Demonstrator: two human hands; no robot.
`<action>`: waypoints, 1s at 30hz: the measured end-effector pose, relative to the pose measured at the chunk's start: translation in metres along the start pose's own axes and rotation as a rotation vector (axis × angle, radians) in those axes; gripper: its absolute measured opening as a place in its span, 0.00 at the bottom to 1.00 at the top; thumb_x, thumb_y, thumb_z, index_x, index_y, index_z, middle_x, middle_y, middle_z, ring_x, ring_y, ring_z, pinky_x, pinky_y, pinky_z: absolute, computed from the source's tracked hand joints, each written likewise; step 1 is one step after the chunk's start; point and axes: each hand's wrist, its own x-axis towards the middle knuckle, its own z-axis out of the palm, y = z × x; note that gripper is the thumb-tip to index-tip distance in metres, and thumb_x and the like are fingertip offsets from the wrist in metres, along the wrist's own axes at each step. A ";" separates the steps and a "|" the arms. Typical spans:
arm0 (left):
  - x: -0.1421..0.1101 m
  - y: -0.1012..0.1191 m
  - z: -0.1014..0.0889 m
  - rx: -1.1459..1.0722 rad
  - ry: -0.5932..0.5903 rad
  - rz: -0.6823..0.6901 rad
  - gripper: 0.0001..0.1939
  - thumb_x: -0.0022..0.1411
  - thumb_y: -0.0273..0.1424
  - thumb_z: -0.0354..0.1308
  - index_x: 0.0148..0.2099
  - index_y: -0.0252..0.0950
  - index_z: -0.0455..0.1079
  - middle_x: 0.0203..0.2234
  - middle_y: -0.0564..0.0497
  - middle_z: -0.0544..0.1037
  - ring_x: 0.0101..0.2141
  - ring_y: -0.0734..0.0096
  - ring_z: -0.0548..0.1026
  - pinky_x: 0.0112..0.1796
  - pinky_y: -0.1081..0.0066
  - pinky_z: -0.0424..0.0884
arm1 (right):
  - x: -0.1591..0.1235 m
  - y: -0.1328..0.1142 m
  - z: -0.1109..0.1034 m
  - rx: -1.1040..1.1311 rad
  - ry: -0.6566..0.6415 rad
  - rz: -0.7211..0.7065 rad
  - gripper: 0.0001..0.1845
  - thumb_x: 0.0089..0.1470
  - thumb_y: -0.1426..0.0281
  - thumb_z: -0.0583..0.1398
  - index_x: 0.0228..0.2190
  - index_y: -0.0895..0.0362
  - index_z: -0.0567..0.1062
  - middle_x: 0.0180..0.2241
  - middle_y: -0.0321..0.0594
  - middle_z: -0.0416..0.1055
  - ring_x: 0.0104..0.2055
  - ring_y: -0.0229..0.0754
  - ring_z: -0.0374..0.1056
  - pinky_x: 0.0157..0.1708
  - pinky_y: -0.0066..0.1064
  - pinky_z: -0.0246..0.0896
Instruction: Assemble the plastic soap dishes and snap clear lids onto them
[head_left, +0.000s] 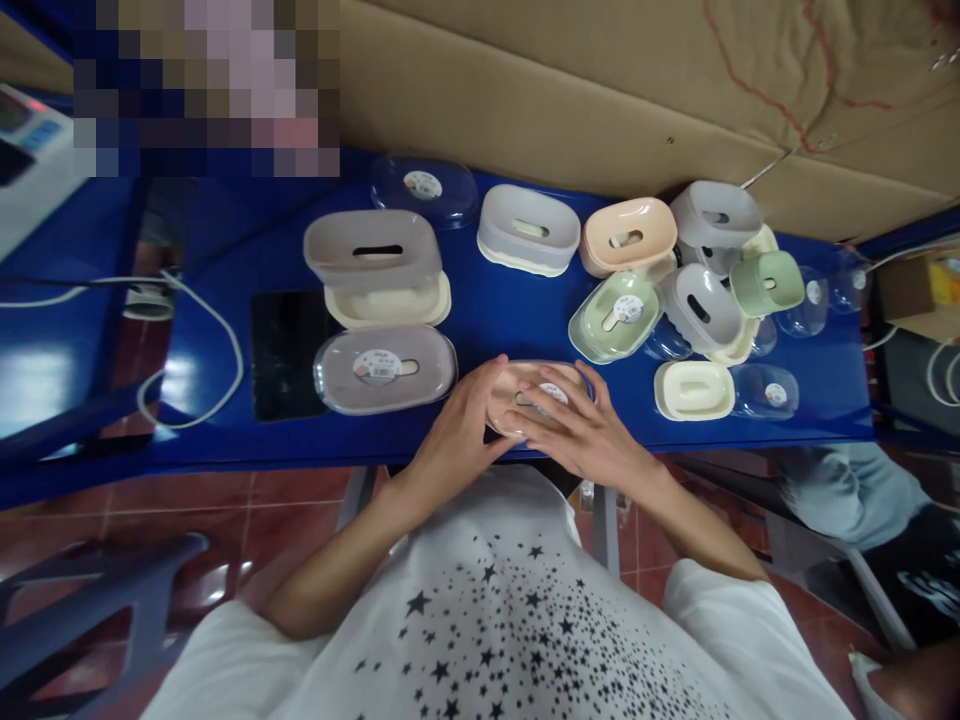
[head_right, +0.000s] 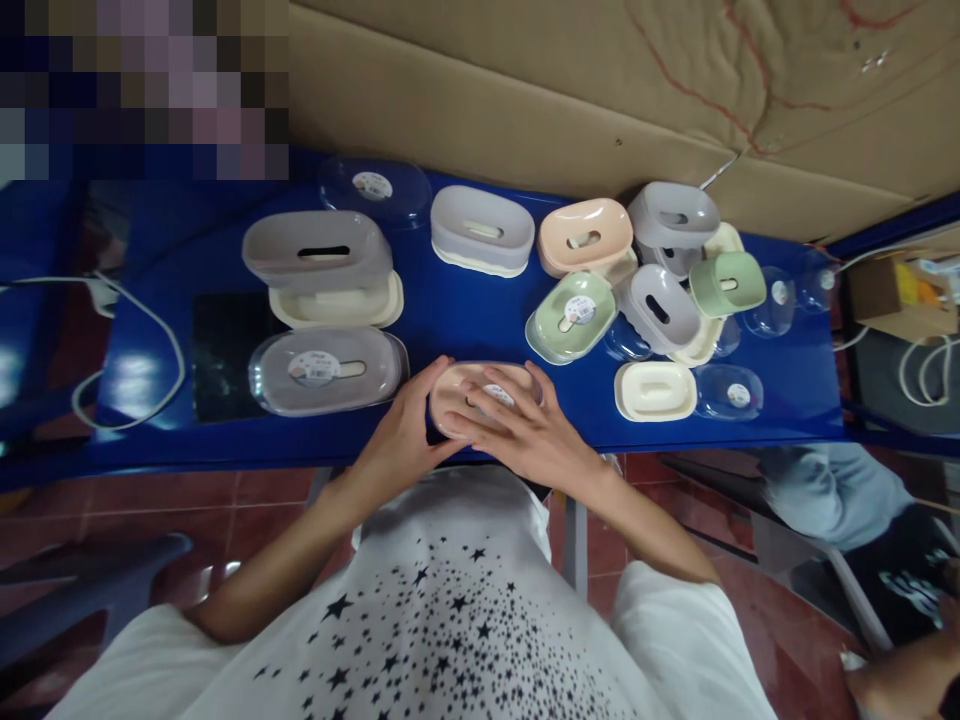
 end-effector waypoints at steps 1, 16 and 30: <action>0.000 0.000 0.000 -0.003 -0.002 -0.007 0.50 0.72 0.42 0.66 0.81 0.46 0.37 0.73 0.34 0.65 0.71 0.45 0.67 0.66 0.42 0.70 | 0.000 0.000 0.001 -0.007 -0.006 -0.002 0.34 0.72 0.66 0.62 0.72 0.35 0.61 0.71 0.35 0.67 0.77 0.55 0.57 0.77 0.68 0.45; 0.000 0.001 0.001 -0.029 0.002 0.024 0.48 0.73 0.39 0.65 0.81 0.48 0.38 0.74 0.35 0.63 0.72 0.45 0.65 0.67 0.40 0.69 | -0.005 0.008 0.024 0.001 0.089 0.016 0.34 0.70 0.56 0.64 0.71 0.31 0.63 0.69 0.35 0.70 0.72 0.54 0.65 0.75 0.63 0.50; -0.002 0.001 0.000 0.071 0.007 0.137 0.41 0.76 0.41 0.60 0.81 0.55 0.43 0.77 0.37 0.49 0.76 0.41 0.56 0.66 0.40 0.70 | -0.005 0.026 0.015 0.194 0.079 0.022 0.30 0.72 0.47 0.57 0.69 0.40 0.69 0.72 0.40 0.65 0.78 0.55 0.55 0.73 0.60 0.58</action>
